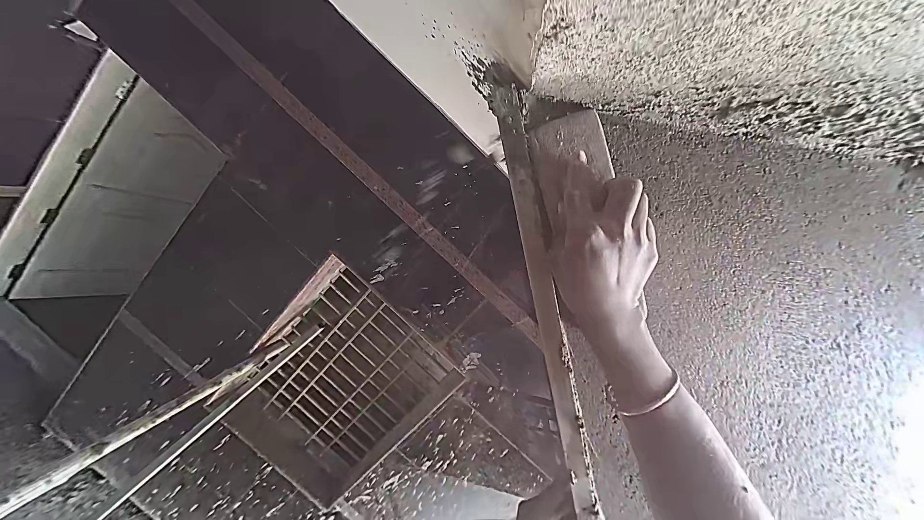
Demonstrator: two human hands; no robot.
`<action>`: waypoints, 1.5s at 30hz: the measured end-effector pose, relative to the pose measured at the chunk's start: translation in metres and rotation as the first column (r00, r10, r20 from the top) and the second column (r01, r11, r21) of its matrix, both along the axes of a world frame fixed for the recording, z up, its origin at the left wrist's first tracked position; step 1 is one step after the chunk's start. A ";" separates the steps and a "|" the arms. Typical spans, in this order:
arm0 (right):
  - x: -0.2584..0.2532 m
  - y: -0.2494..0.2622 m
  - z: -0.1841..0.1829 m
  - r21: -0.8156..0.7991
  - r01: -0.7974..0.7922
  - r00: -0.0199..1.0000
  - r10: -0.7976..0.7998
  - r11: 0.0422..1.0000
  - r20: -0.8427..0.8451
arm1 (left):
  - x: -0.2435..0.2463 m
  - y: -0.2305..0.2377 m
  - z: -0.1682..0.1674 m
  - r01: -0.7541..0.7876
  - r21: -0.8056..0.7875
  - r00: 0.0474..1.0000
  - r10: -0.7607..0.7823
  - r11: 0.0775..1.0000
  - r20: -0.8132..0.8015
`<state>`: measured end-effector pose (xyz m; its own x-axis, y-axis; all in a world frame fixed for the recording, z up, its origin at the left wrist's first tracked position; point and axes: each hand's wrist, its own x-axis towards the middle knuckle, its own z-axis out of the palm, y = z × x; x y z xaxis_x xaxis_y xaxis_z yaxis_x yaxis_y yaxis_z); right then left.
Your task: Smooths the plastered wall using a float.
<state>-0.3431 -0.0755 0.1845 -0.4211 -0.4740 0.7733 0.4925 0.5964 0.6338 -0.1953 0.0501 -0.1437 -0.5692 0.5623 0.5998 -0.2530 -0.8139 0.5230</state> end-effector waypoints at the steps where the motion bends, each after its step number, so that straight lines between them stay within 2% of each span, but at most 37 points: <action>1: -0.001 -0.001 0.001 -0.012 -0.002 1.000 0.002 1.000 -0.009 | -0.001 0.001 -0.001 0.005 -0.011 1.000 -0.005 1.000 -0.003; 5: 0.011 0.002 0.009 -0.080 -0.004 1.000 0.006 0.997 0.022 | -0.001 0.018 -0.016 0.000 0.032 1.000 0.000 0.999 -0.014; 9: 0.054 0.026 0.022 -0.135 0.048 0.999 -0.045 0.990 0.028 | -0.004 0.010 -0.005 -0.024 0.055 0.999 0.022 0.998 0.025; 11: 0.092 0.049 0.017 -0.166 0.063 0.998 -0.058 0.984 0.035 | -0.004 0.011 -0.014 -0.082 -0.014 0.996 0.081 0.997 -0.021; 13: 0.138 0.079 0.002 -0.224 0.051 0.999 -0.051 0.973 0.006 | 0.001 0.006 -0.013 -0.097 -0.152 0.995 0.096 0.984 -0.012; 14: 0.163 0.098 -0.010 -0.278 0.041 0.998 -0.051 0.960 -0.030 | 0.002 -0.003 -0.005 -0.107 -0.228 0.994 0.109 0.968 -0.002; 18: 0.269 0.170 -0.076 -0.521 0.105 0.955 -0.231 0.847 -0.183 | 0.005 0.009 -0.015 -0.145 -0.241 0.987 0.159 0.960 0.036; 22: 0.369 0.243 -0.157 -0.697 0.095 0.889 -0.376 0.710 -0.262 | 0.009 0.010 -0.018 -0.017 -0.237 0.978 0.066 0.971 0.200; 23: 0.388 0.260 -0.180 -0.722 0.085 0.875 -0.398 0.687 -0.276 | 0.009 0.007 -0.016 -0.012 -0.231 0.979 0.059 0.973 0.195; 26: 0.430 0.303 -0.246 -0.712 0.074 0.843 -0.425 0.698 -0.329 | 0.008 0.010 -0.013 -0.028 -0.179 0.980 0.062 0.984 0.189; 29: 0.416 0.311 -0.300 -0.640 -0.017 0.845 -0.332 0.768 -0.419 | 0.008 0.010 -0.011 -0.039 -0.192 0.982 0.073 0.981 0.173; 32: 0.364 0.284 -0.311 -0.544 -0.117 0.857 -0.193 0.831 -0.478 | 0.005 0.011 -0.014 -0.011 -0.142 0.986 0.034 0.990 0.161; 35: 0.321 0.260 -0.291 -0.445 -0.180 0.862 -0.078 0.877 -0.501 | 0.002 0.013 -0.012 0.028 -0.105 0.987 -0.011 0.994 0.158; 40: 0.264 0.220 -0.249 -0.372 -0.202 0.882 0.004 0.906 -0.470 | 0.002 0.016 -0.016 0.030 -0.140 0.985 -0.006 0.990 0.171; 43: 0.225 0.187 -0.211 -0.371 -0.226 0.884 0.029 0.901 -0.467 | 0.000 0.021 -0.021 0.017 -0.145 0.984 0.009 0.989 0.177; 45: 0.196 0.154 -0.181 -0.405 -0.253 0.893 0.050 0.878 -0.447 | 0.002 0.015 -0.021 -0.002 -0.209 0.986 0.037 0.978 0.164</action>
